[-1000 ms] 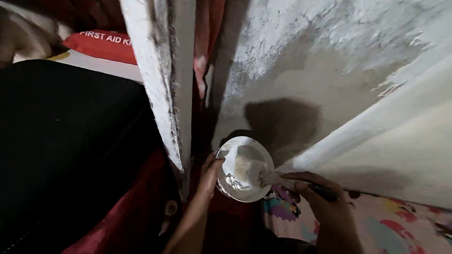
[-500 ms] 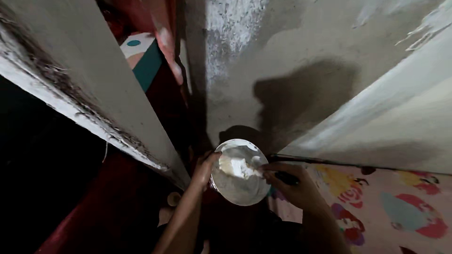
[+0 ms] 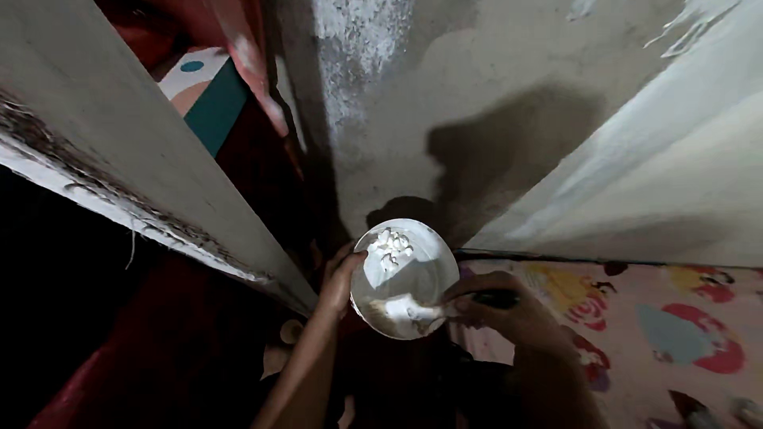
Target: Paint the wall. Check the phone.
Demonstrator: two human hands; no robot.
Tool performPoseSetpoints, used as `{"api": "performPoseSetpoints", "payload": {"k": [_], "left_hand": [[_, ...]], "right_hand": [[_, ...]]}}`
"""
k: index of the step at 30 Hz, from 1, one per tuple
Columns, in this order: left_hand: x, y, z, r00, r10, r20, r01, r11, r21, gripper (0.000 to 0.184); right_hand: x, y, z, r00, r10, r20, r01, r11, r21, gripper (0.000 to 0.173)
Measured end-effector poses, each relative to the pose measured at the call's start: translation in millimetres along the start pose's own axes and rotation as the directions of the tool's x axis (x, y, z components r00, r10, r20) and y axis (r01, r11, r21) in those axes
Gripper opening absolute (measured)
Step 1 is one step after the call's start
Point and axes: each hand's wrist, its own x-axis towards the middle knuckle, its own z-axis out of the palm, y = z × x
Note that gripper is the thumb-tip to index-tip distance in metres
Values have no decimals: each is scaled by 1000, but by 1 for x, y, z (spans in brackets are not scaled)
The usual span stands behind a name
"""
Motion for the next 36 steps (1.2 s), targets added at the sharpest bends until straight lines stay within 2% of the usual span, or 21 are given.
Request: {"api": "performPoseSetpoints", "payload": {"k": [4,8,10,12,17,19,21,25,28,32,36], "left_hand": [[-5,2,1,998,-20,63,17,999,51,40],[-2,2,-4,988,14,155,-34,992,125,42],[-2,0,-6,986,25,165,-53,984,169,43],[-3,1,-6,988,12,152,-40,982,185,42],[-3,-2,-3,990,-8,139,-16,985,171,42],[-4,1,0,991,-22,135,-2,984,177,41],[-6,5,-1,989,-40,141,15,984,175,40],[-5,5,-8,985,-41,168,11,985,172,39],[-4,2,-10,986,-21,164,-6,986,167,40],[-3,0,-10,989,-9,151,-16,986,167,40],[-4,2,-5,987,-43,156,14,983,182,40]], "right_hand": [[4,1,-6,999,-8,53,13,994,-108,18],[-5,-3,-24,997,31,-73,-47,971,-233,20],[-10,-2,-32,985,31,-167,-67,974,-215,17],[-12,-2,-35,982,-15,-187,-13,990,-144,17],[0,-7,3,998,-39,-50,38,999,-8,20],[7,-2,16,1000,11,28,-11,1000,10,18],[8,2,11,997,66,39,-65,998,-17,16],[-3,3,-20,975,107,-194,-127,987,-97,13],[-9,4,-35,954,41,-297,-63,996,-65,15],[-7,-2,-26,976,-3,-220,12,999,38,16],[8,-4,13,994,107,-23,-104,988,110,13]]}}
